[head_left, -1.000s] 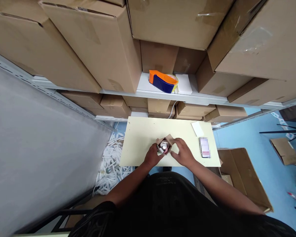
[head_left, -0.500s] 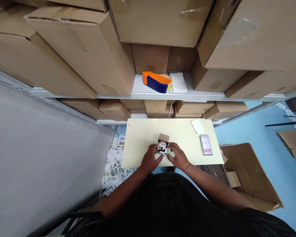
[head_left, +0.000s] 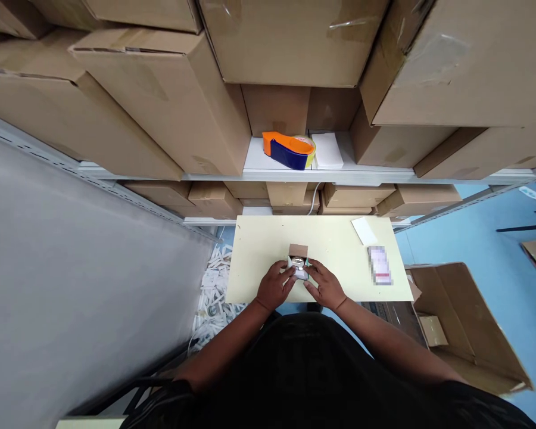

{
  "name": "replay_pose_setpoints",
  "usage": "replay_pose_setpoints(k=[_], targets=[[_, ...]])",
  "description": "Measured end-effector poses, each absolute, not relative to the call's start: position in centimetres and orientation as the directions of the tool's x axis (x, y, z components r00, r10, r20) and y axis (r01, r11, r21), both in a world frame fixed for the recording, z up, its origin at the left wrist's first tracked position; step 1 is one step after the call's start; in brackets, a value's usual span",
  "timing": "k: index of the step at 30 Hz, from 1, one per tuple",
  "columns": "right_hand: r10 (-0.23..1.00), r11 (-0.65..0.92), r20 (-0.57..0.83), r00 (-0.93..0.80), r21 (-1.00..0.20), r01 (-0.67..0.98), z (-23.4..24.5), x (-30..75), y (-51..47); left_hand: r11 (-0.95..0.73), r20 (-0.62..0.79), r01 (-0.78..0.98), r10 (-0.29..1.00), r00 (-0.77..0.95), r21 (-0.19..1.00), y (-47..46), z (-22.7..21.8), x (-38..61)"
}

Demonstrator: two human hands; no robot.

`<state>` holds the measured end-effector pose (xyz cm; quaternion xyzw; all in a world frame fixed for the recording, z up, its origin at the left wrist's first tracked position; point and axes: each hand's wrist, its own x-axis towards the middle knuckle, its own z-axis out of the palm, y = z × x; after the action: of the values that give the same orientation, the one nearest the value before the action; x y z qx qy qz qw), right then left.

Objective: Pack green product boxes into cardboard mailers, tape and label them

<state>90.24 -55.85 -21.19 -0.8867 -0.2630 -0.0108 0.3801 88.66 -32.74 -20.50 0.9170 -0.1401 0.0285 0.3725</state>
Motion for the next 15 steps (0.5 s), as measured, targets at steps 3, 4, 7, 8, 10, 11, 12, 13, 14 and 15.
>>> replay_pose_setpoints(k=[3,4,7,8,10,11,12,13,14,15], targets=[[0.492,-0.593,0.194,0.849,-0.64,0.49,-21.5,90.1,-55.9,-0.617,0.127,-0.228,-0.204,0.971,0.753,-33.1,-19.8,89.6],[0.483,-0.598,0.189,0.855,-0.642,0.479,-21.5,90.1,-55.7,-0.58,0.104,-0.186,-0.172,0.98,0.793,-33.3,-19.8,89.9],[0.417,-0.599,0.202,0.886,-0.672,0.435,-21.5,90.2,-55.1,-0.47,-0.025,0.01,-0.026,0.999,0.883,-34.0,-20.0,90.8],[0.398,-0.593,0.213,0.893,-0.682,0.427,-21.5,90.2,-54.9,-0.45,-0.085,0.079,0.006,0.996,0.89,-34.2,-20.2,91.1],[0.374,-0.576,0.225,0.9,-0.704,0.415,-21.3,90.4,-54.6,-0.434,-0.199,0.187,0.017,0.98,0.881,-34.3,-20.5,91.6],[0.365,-0.564,0.221,0.904,-0.72,0.404,-21.3,90.5,-54.5,-0.428,-0.236,0.214,0.003,0.972,0.878,-34.3,-20.7,91.7],[0.354,-0.55,0.209,0.912,-0.742,0.383,-21.2,90.6,-54.5,-0.421,-0.249,0.22,-0.015,0.968,0.88,-34.1,-20.8,91.8],[0.339,-0.534,0.189,0.922,-0.768,0.354,-21.2,90.7,-54.5,-0.412,-0.237,0.203,-0.031,0.971,0.888,-34.0,-20.8,91.7],[0.322,-0.516,0.163,0.933,-0.796,0.317,-21.2,90.7,-54.4,-0.406,-0.202,0.167,-0.044,0.978,0.898,-33.8,-20.8,91.6],[0.303,-0.498,0.135,0.943,-0.821,0.278,-21.2,90.7,-54.4,-0.409,-0.152,0.117,-0.054,0.987,0.905,-33.6,-20.8,91.3]])
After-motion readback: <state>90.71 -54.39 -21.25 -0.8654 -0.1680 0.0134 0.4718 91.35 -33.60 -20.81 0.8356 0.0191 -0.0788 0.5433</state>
